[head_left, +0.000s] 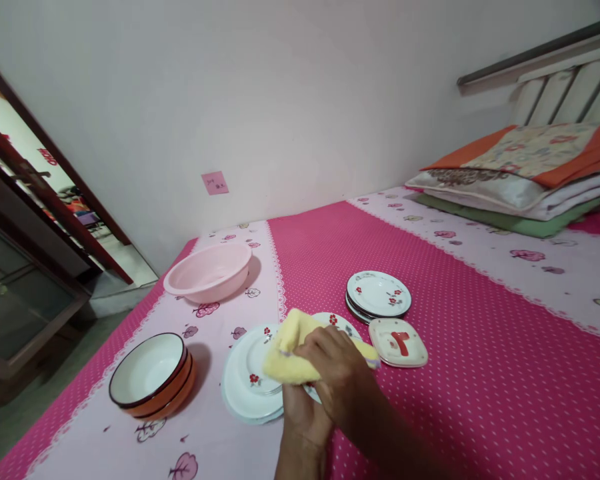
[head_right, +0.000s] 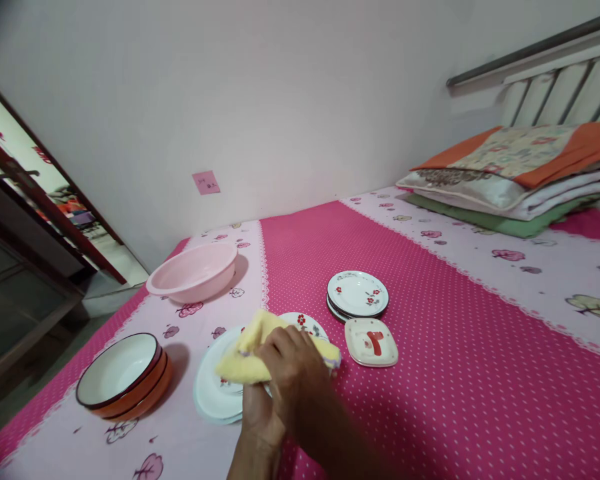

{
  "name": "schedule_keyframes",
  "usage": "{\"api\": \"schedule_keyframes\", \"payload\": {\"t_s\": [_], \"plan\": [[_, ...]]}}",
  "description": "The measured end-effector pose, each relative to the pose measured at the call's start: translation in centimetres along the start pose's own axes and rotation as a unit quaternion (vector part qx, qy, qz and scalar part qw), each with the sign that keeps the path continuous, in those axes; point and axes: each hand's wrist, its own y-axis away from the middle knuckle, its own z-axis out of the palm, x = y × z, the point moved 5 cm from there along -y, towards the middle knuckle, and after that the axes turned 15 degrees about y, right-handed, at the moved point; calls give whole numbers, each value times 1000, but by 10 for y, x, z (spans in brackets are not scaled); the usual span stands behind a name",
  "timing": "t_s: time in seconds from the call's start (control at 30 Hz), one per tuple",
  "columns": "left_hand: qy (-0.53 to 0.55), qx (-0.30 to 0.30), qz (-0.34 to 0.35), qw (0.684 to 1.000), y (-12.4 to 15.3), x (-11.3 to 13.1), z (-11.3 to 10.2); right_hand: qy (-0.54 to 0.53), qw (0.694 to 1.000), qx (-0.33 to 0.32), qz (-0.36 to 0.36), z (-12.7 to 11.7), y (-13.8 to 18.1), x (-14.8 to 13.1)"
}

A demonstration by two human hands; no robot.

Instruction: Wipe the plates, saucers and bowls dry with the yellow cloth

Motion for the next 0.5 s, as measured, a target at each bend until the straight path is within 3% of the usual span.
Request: {"api": "schedule_keyframes", "payload": {"t_s": [0.13, 0.3, 0.37, 0.5], "plan": [[-7, -8, -32, 999, 4, -15, 15, 91, 994, 51, 39, -9, -3, 23], [-23, -21, -30, 999, 9, -8, 29, 175, 979, -1, 100, -6, 3, 45], [-23, -17, 3, 1000, 9, 2, 31, 186, 979, -5, 84, -3, 12, 43], [-26, -8, 25, 999, 6, 23, 28, 144, 988, 42, -24, -10, 32, 20]]}}
